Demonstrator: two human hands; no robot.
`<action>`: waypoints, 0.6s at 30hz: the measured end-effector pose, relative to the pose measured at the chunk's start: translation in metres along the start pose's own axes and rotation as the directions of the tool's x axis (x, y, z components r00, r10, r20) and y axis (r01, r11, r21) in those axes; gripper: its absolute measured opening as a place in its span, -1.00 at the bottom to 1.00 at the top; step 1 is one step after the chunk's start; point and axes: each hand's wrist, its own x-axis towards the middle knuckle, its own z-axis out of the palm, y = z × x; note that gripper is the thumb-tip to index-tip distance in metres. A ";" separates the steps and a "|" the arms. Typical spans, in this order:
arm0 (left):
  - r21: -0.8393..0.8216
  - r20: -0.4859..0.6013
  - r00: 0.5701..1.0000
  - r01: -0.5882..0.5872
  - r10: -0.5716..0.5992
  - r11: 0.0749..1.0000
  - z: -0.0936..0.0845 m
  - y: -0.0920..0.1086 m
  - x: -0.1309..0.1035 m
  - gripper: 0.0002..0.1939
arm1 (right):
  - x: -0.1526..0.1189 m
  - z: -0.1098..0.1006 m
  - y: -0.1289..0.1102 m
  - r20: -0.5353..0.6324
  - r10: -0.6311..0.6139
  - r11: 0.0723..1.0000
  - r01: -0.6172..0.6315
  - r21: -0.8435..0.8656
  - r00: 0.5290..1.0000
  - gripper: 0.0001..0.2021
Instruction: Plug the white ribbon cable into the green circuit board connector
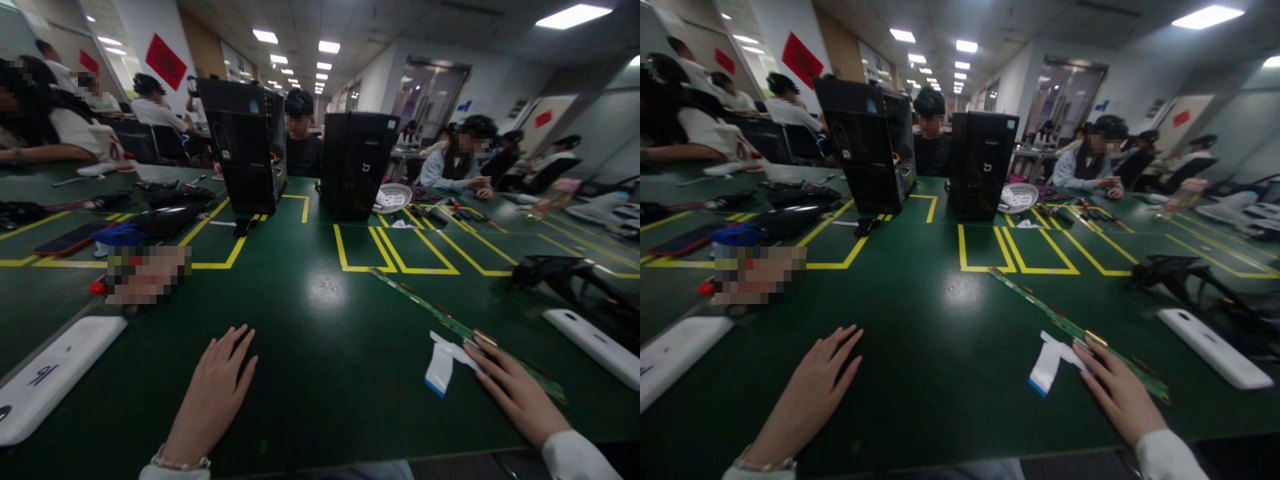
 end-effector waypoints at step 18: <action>-0.025 -0.015 1.000 0.008 -0.008 1.000 -0.004 0.004 0.001 -0.46 | 0.034 -0.004 0.049 0.085 0.489 0.864 -0.468 -0.183 0.868 -0.38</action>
